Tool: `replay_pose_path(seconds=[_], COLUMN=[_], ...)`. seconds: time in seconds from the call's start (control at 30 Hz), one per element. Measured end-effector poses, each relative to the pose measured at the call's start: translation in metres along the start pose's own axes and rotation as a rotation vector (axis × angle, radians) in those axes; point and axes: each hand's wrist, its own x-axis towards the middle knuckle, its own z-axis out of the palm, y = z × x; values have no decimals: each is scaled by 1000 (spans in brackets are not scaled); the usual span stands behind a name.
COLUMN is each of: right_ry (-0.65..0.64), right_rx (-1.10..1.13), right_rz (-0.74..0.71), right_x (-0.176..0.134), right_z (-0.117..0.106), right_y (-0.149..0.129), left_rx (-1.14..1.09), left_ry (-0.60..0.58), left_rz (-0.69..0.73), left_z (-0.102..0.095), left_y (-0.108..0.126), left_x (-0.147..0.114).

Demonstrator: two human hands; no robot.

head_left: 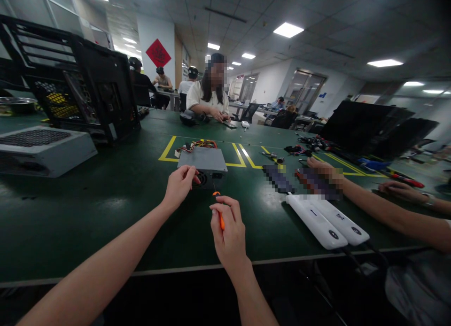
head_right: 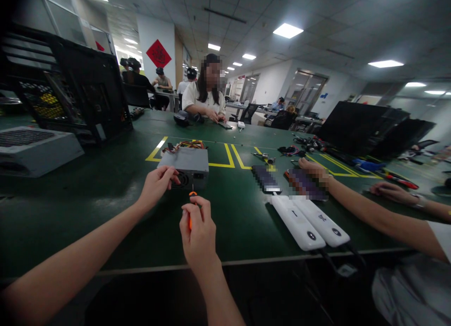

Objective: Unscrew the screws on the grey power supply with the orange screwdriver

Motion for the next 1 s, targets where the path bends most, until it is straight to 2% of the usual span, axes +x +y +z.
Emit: replay_pose_path(seconds=[0.07,0.13,0.2,0.27,0.37,0.5,0.6,0.77,1.0], right_ry=[0,6,9,12,10,-27,-36,10,-4], right_rx=[2,10,31,63,106,119,92,51,71], right_rz=[2,-3,-4,-2,-8,-57,-88,-47,-168], right_x=[0,1,2,2,2,1,1,1,-2], right_z=[0,0,0,0,-1,0,1,1,-1], right_y=[0,0,0,-1,-2,-3,0,2,-1], left_rx=[39,13,-103,-280,-504,-624,-680,-738,-759], left_ry=[-84,-306,-544,-622,-601,-576,-577,-575,-565], left_rz=[-14,-122,-282,-400,-484,-560,-578,-577,-533], left_z=[3,9,17,23,27,25,25,26,26], left_y=[0,2,5,8,12,12,12,11,7], left_x=[-5,-13,-20,-25,-27,-24,-24,-25,-24])
